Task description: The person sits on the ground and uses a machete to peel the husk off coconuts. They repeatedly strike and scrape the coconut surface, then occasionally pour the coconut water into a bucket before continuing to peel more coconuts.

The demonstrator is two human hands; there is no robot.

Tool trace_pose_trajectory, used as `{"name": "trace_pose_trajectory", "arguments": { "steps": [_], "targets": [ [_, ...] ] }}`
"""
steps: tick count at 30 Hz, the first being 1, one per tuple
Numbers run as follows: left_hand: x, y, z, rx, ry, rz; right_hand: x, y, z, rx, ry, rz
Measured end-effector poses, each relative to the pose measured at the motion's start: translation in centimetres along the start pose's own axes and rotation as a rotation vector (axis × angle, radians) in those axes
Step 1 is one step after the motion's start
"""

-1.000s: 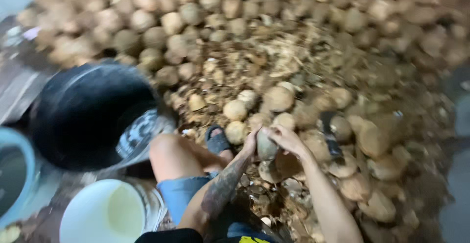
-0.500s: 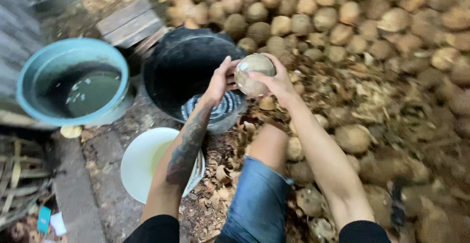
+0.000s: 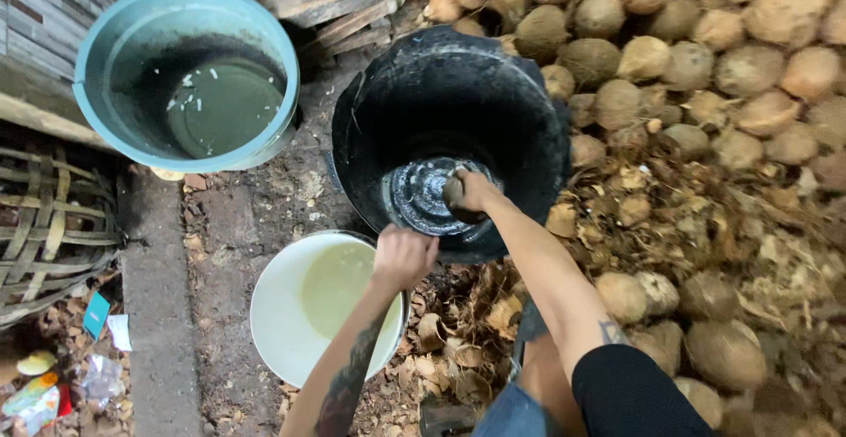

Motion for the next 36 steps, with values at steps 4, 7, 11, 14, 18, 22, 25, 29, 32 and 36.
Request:
{"name": "trace_pose_trajectory", "arguments": {
  "steps": [4, 7, 11, 14, 18, 22, 25, 29, 32, 36],
  "targets": [
    [0.0, 0.4, -0.3, -0.048, 0.090, -0.073, -3.8, 0.6, 4.7, 0.020, -0.183, -0.099],
    [-0.7, 0.7, -1.4, -0.038, 0.139, -0.120, -6.1, 1.0, 5.5, -0.028, -0.333, -0.208],
    [-0.5, 0.7, -1.8, -0.082, 0.223, -0.184, -9.4, 1.5, 7.7, -0.028, -0.383, -0.258],
    [-0.1, 1.0, -1.9, -0.099, 0.242, -0.192, -11.8, 2.8, 8.3, -0.010, -0.373, -0.245],
    [-0.1, 0.9, -1.8, -0.122, 0.253, -0.191, -13.1, 2.6, 7.2, -0.008, -0.341, -0.183],
    [-0.6, 0.5, -2.1, -0.123, 0.247, -0.198, -14.0, 2.4, 5.9, 0.530, -0.424, -0.711],
    [-1.0, 0.0, -2.2, -0.117, 0.222, -0.196, -13.8, 1.4, 5.9, 0.580, -0.221, -1.114],
    [0.6, -0.3, -0.9, -0.166, 0.214, -0.188, -8.2, -2.6, 2.7, -1.024, 0.184, -0.142],
    [2.4, -0.4, 0.0, -0.166, 0.168, -0.089, -2.4, 3.8, 0.8, 0.123, -0.181, -0.069],
    [3.4, -0.3, 1.4, 0.013, -0.149, 0.073, 3.9, 6.9, -2.7, 0.073, -0.045, 0.256]
  ]
}}
Point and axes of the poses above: each hand's wrist, its own z-axis towards the middle knuckle, its own x-axis out of the back of the hand, y = z × x, the point moved 3 cm from there along z, towards the middle knuckle, and after that the axes turned 6 degrees about -z, right-handed, at the moved point
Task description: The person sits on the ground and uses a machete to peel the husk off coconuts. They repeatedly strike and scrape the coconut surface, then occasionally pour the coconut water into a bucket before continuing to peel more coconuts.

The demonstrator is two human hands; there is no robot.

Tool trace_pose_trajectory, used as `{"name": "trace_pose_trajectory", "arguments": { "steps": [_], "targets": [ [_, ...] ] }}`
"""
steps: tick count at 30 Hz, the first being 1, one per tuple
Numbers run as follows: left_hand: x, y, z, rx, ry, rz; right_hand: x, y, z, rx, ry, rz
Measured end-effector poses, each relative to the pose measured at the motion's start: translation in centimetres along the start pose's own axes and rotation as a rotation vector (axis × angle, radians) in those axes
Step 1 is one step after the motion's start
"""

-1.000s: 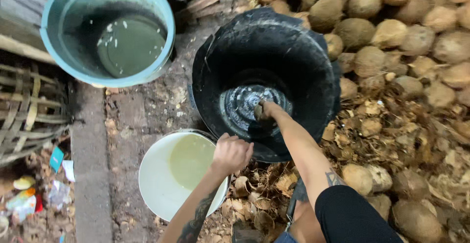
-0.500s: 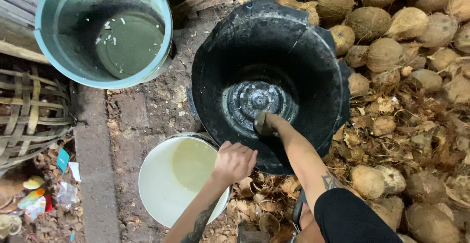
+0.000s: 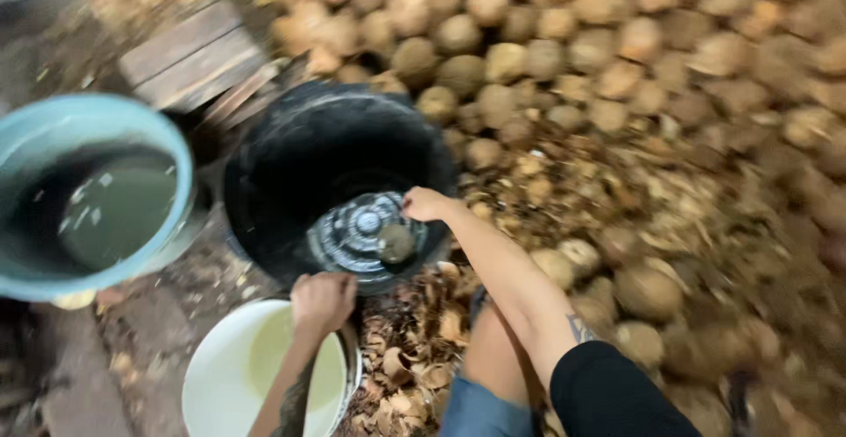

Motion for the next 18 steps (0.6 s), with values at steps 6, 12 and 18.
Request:
{"name": "trace_pose_trajectory", "arguments": {
  "steps": [6, 12, 18],
  "targets": [
    [2.5, 1.5, 4.0, 0.215, -0.330, -0.441, 8.2, 6.4, -15.0, -0.037, 0.230, 0.465],
    [8.1, 14.1, 12.3, -0.230, -0.163, -0.583, 7.5, 17.7, -34.6, -0.195, 0.532, 0.636],
    [4.1, 34.2, 11.4, -0.614, -0.375, -0.594, -2.9, 28.8, -50.6, -0.585, 0.867, 0.811]
  ]
}}
Point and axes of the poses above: each hand's wrist, its own z-axis towards the middle knuckle, its own x-axis out of the back of the hand, y = z × x, the point moved 3 cm from there along z, towards the middle knuckle, and after that the axes turned 6 degrees about -z, right-handed, at the moved point
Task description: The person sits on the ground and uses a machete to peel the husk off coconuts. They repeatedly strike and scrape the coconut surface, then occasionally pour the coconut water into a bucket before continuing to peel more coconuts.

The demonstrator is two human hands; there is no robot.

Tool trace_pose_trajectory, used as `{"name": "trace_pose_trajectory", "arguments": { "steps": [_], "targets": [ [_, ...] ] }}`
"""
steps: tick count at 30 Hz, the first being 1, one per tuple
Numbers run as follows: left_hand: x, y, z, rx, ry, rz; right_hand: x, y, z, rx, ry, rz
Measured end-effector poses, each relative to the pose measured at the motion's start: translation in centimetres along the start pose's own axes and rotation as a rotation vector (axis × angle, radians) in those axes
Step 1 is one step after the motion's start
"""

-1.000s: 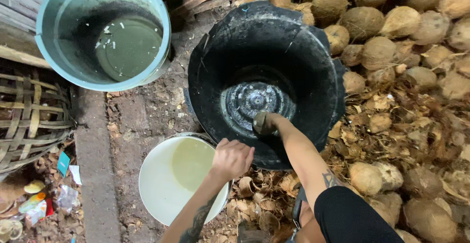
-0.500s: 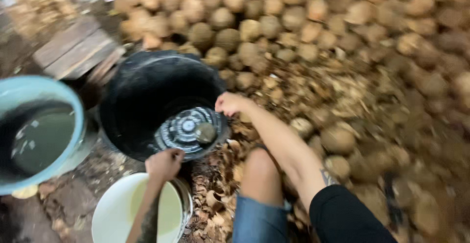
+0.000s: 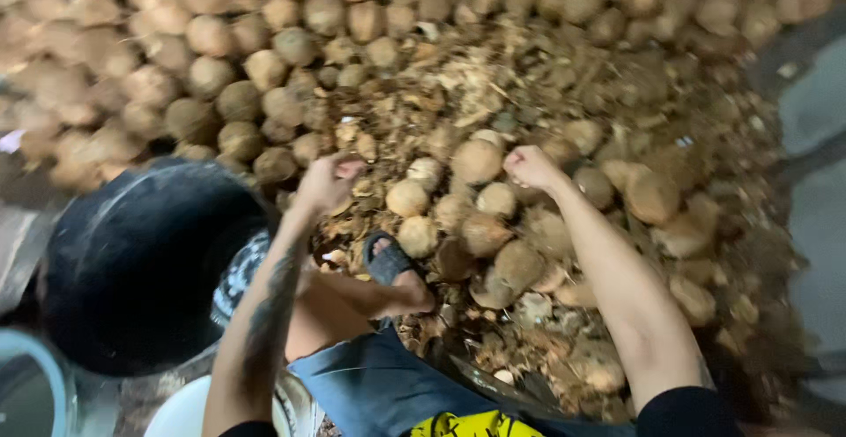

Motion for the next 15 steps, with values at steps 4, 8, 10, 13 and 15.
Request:
{"name": "trace_pose_trajectory", "arguments": {
  "steps": [4, 8, 10, 13, 15],
  "targets": [
    [-12.4, 5.4, 2.5, 0.029, -0.324, -0.047, 4.6, 9.1, -5.3, -0.270, 0.212, -0.462],
    [-23.7, 7.2, 2.1, 0.080, -0.569, 0.060, 5.3, 14.3, -8.5, -0.363, 0.325, -0.442],
    [-26.5, 6.9, 1.2, 0.089, -0.606, 0.031, 5.6, 14.9, -8.8, -0.406, 0.329, -0.450],
    [-29.3, 5.9, 0.6, 0.110, -0.625, 0.002, 5.2, 15.6, -7.9, -0.444, 0.293, -0.433],
    [-30.7, 4.5, -0.1, 0.123, -0.619, 0.011, 4.0, 15.4, -7.7, -0.452, 0.249, -0.397]
  ]
}}
Point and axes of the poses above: each hand's wrist, its own z-axis towards the middle knuckle, its own x-axis out of the back of the hand, y = z × x, the point moved 3 cm from there along z, towards the middle knuckle, and after that the axes turned 6 degrees about -z, right-handed, at the moved point
